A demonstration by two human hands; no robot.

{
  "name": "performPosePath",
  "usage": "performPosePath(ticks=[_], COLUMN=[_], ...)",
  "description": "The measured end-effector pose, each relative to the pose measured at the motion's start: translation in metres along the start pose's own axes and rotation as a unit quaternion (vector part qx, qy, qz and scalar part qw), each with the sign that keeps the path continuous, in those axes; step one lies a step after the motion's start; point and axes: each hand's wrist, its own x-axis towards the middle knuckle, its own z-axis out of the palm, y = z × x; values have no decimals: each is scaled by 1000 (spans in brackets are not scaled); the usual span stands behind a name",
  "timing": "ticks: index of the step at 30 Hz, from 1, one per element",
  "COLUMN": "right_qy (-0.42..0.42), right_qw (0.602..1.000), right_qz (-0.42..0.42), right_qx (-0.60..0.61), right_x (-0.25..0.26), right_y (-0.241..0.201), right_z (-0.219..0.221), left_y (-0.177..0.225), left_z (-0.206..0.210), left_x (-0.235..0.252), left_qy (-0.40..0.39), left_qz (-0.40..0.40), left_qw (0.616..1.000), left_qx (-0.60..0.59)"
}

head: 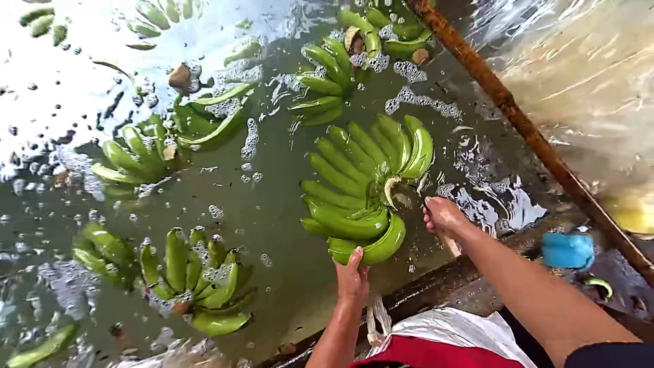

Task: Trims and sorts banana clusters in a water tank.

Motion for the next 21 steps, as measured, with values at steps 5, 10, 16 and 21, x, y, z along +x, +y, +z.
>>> performPosePath(ticks=[5,10,16,21], right_qy=[10,23,35,18], right_qw=[992,983,986,961], right_qz=[26,-41,-57,-65], right_qx=[126,179,154,269], right_x=[2,10,4,16], right_y=[-4,15,13,22], right_z=[24,41,48,56], left_y=[-7,-13,-13,-14], left_z=[-7,-12,-12,-10], left_x=[-1,-3,-7,-12], left_qy=[-4,-14,-16,-16], left_qz=[-1,-3,-17,-7], left_qw=[1000,1000,1000,999], left_qx=[-3,-7,0,39])
